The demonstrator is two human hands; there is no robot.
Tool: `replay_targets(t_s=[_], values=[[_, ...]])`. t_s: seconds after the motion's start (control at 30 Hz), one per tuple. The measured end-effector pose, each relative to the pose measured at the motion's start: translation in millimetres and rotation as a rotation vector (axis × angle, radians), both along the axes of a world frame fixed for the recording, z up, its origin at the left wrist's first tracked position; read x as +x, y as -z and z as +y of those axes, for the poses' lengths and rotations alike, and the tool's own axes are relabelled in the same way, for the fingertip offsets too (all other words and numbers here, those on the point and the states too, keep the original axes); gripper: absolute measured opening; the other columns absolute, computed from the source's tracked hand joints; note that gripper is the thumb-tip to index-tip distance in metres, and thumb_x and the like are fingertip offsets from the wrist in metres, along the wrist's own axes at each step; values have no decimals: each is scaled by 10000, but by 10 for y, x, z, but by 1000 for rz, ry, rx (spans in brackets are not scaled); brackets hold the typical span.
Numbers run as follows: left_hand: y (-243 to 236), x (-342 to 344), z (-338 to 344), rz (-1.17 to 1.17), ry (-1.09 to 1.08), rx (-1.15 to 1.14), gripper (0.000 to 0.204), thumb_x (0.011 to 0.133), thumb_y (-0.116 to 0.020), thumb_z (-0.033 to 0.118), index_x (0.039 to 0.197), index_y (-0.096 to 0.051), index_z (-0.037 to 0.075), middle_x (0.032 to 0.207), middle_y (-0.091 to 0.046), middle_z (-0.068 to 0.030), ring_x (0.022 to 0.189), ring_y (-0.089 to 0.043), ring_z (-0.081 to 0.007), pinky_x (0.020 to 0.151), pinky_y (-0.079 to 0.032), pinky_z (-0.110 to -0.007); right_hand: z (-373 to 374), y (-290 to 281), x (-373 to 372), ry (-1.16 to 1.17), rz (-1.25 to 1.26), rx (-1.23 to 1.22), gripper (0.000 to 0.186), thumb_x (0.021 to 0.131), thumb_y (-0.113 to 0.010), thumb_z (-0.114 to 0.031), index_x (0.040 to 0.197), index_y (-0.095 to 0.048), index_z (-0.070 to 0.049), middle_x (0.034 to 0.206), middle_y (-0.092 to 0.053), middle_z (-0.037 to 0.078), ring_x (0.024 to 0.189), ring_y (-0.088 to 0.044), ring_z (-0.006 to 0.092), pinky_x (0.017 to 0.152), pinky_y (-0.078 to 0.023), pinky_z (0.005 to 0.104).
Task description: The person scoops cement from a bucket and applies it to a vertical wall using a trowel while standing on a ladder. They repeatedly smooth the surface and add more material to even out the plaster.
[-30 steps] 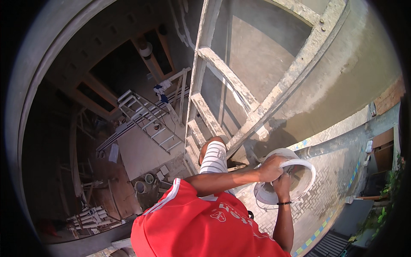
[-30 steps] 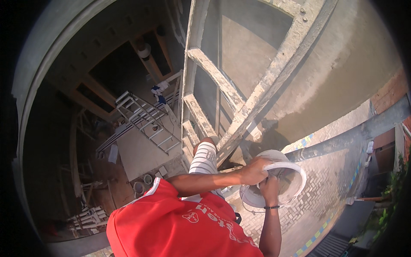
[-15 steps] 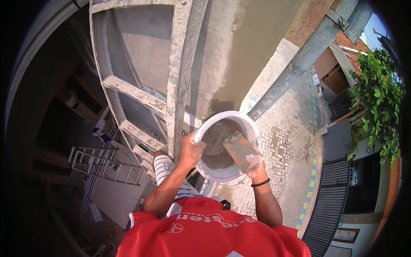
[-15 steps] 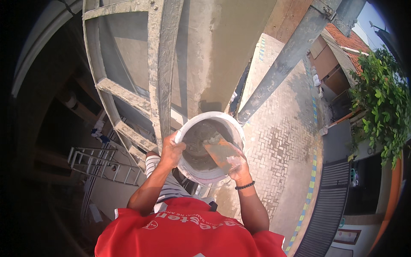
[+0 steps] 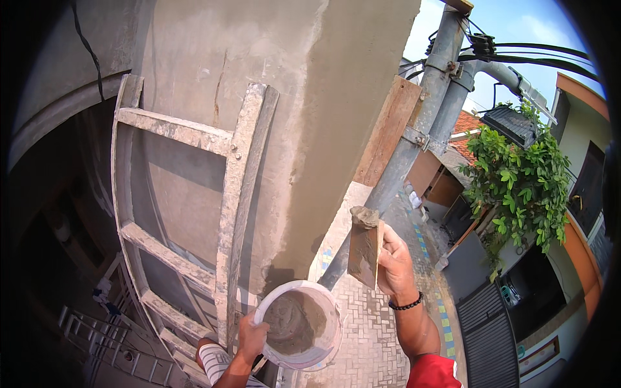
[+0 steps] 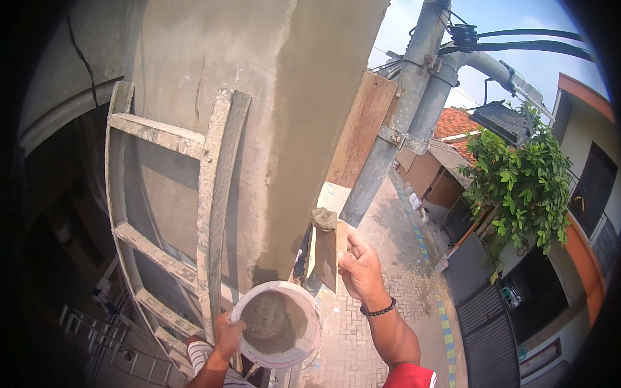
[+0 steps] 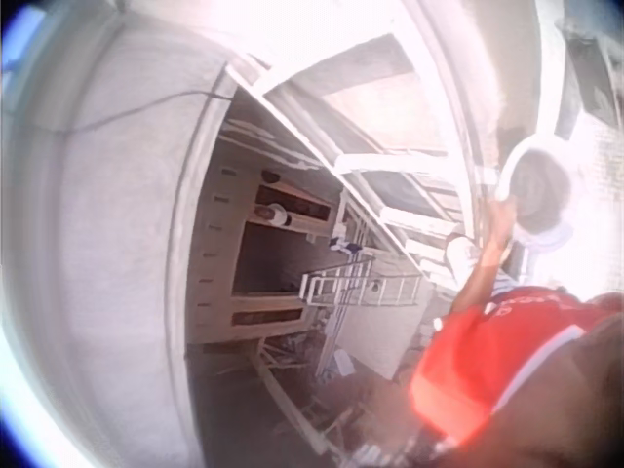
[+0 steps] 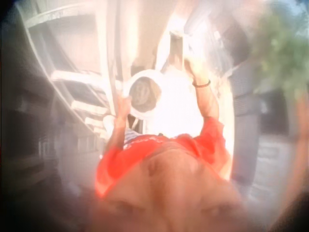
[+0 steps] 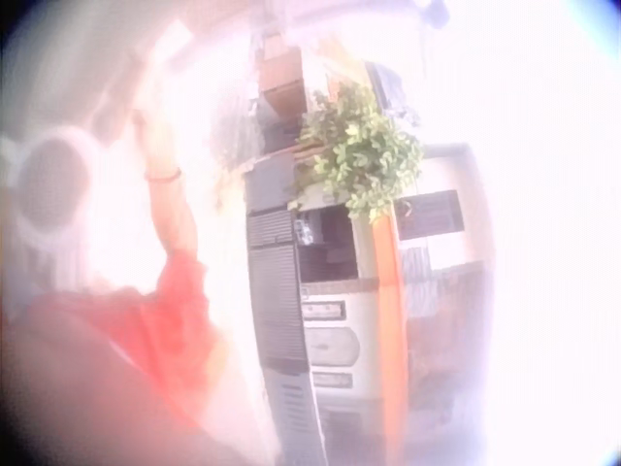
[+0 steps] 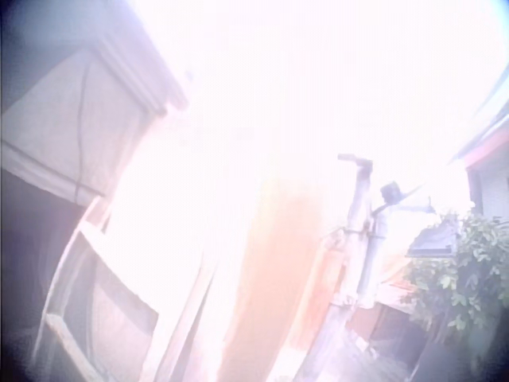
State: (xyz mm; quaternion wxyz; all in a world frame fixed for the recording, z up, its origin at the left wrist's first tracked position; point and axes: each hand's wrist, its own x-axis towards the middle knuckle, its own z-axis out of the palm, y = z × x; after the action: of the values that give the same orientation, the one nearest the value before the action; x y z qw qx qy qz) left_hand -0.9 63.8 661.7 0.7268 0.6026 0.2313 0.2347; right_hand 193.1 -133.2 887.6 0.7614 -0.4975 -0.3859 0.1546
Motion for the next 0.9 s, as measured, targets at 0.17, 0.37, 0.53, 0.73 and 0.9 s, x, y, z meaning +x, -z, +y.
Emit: replay_targets(t_s=[0.17,0.37,0.53,0.73,0.9], values=[[208,-18,-23,-1,9,9,389,709,-565,-42,1079,-685,-59,795,-635,-21,720,-570,-105,647,-463,-278,342,-1621,268,427,-715,-79,521,931,-665,-215,1346,-515,63,1182,-646,124,1101,-611,178,961,-480,323],[611,-8,-85,45,43,54,401,707,-573,-44,1094,-681,-59,803,-651,-34,722,-593,-117,656,-477,-290,694,-2999,482,1161,-1575,-243,390,837,-664,-73,1222,-619,-32,1047,-655,166,971,-644,349,875,-513,416],[580,-68,-220,196,71,-11,341,806,-587,48,1124,-645,-63,933,-683,-121,827,-634,-223,716,-512,-398,929,-3202,712,1235,-1905,-389,382,846,-617,-18,1220,-635,-92,1022,-608,129,1009,-578,327,865,-515,420],[1146,85,-230,183,64,-346,339,814,-583,53,1122,-662,-62,1014,-713,-163,914,-654,-250,810,-527,-395,910,-3245,928,1395,-2062,-455,364,911,-615,-112,1275,-607,-116,980,-567,122,919,-556,315,821,-508,417],[807,32,-139,172,69,-167,368,781,-587,23,1130,-669,-58,962,-696,-121,850,-632,-194,766,-515,-354,932,-3191,852,1401,-1991,-538,419,877,-559,-31,1283,-602,-128,998,-566,127,953,-558,316,835,-515,418]])
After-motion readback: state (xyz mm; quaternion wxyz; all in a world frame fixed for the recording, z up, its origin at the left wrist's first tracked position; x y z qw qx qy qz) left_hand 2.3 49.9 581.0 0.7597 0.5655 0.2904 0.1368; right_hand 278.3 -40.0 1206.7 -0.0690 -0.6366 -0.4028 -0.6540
